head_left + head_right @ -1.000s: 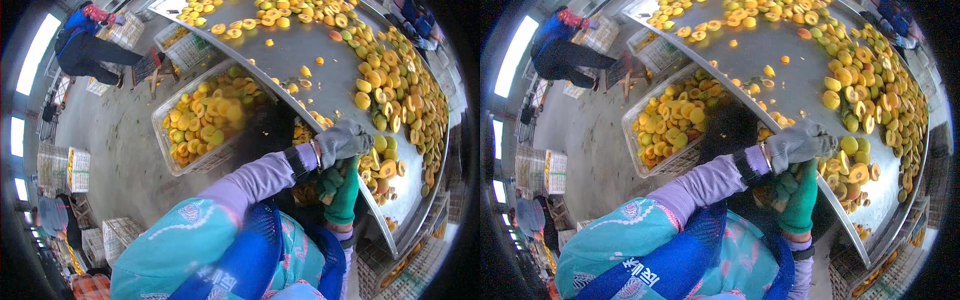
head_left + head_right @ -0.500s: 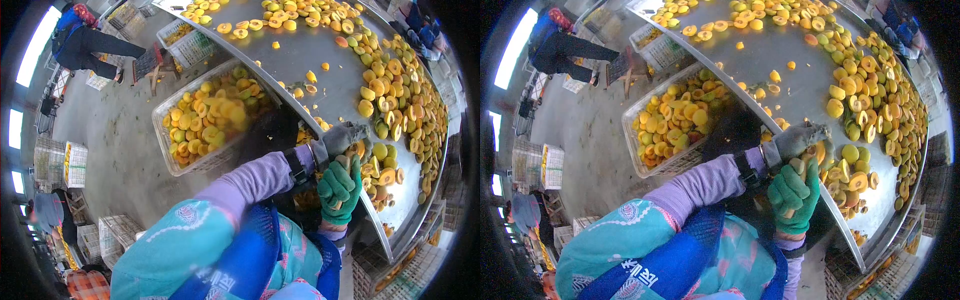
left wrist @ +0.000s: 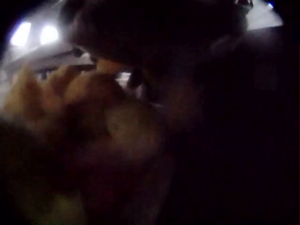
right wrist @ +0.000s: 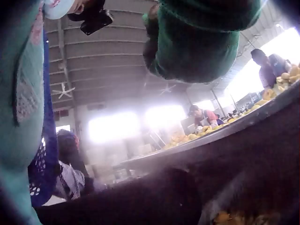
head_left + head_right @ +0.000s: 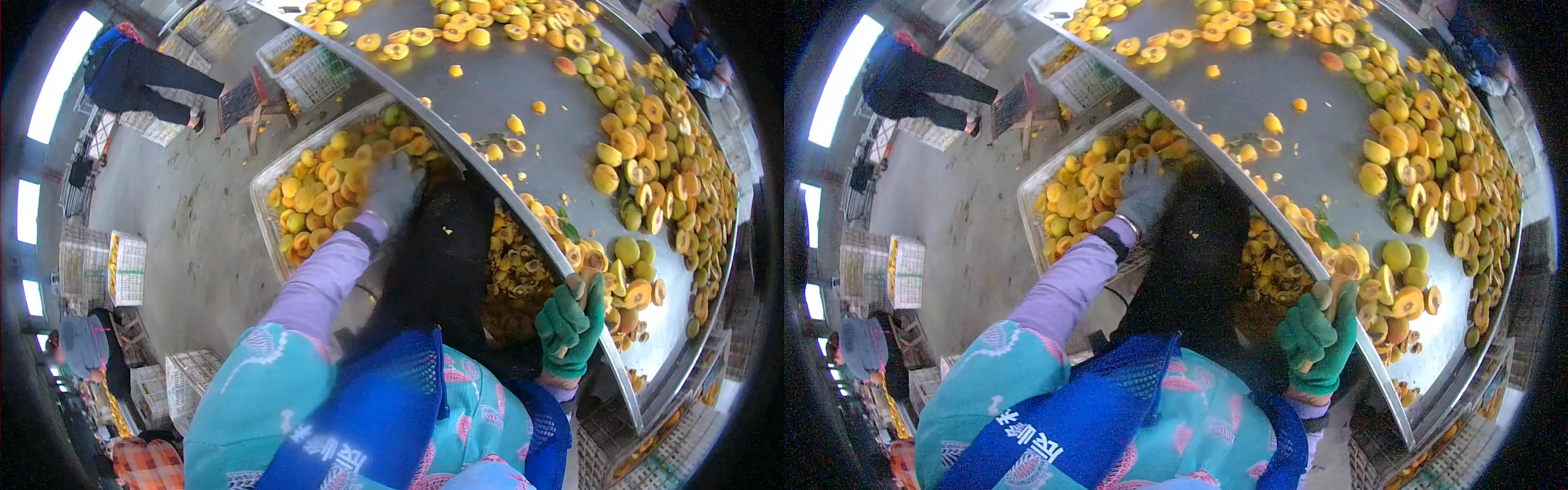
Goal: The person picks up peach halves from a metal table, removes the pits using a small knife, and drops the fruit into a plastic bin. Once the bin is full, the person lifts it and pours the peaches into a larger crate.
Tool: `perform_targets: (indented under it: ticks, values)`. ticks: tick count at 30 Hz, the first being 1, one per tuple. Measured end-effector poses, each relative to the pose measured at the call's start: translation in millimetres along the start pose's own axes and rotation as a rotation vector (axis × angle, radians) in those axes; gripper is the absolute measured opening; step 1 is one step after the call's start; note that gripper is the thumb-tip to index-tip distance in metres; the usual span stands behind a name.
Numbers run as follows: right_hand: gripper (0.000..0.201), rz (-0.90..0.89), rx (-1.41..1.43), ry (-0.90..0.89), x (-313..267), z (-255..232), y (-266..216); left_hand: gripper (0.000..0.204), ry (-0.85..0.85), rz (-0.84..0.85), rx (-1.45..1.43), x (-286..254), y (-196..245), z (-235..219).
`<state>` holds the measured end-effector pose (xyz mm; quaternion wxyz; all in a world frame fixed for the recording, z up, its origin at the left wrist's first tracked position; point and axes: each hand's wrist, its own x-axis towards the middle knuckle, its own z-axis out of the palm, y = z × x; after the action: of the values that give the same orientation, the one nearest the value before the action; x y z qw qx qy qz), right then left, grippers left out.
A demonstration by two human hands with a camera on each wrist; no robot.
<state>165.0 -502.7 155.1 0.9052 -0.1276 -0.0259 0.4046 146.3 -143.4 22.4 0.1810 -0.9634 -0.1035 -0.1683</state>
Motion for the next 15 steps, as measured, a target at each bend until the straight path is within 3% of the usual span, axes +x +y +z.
perform_targets:
  ticks: [3,4,6,8,11,12,14,15]
  values:
    - [0.041,0.038,-0.092,0.135,10,24,15,0.032,-0.489,-0.231,-0.091,22,-33,-5]
    - [0.041,0.019,-0.185,0.237,11,34,19,0.036,-0.423,-0.362,-0.163,18,-48,-7]
    - [0.041,-0.009,-0.209,0.186,19,34,22,0.039,-0.51,-0.363,-0.235,4,-86,-17]
    - [0.039,-0.012,-0.24,0.184,26,29,26,0.042,-0.448,-0.44,-0.241,-41,-126,0]
    - [0.037,-0.139,-0.478,0.319,45,18,32,0.045,-0.273,-0.549,-0.282,-92,-165,18]
    - [0.036,-0.198,-0.541,0.507,51,23,32,0.049,-0.21,-0.54,-0.293,-107,-176,18]
    - [0.037,-0.245,-0.855,0.678,56,24,20,0.057,-0.06,-0.525,-0.312,-121,-197,7]
    - [0.038,-0.254,-1.042,0.796,59,30,14,0.061,-0.017,-0.703,-0.421,-132,-203,3]
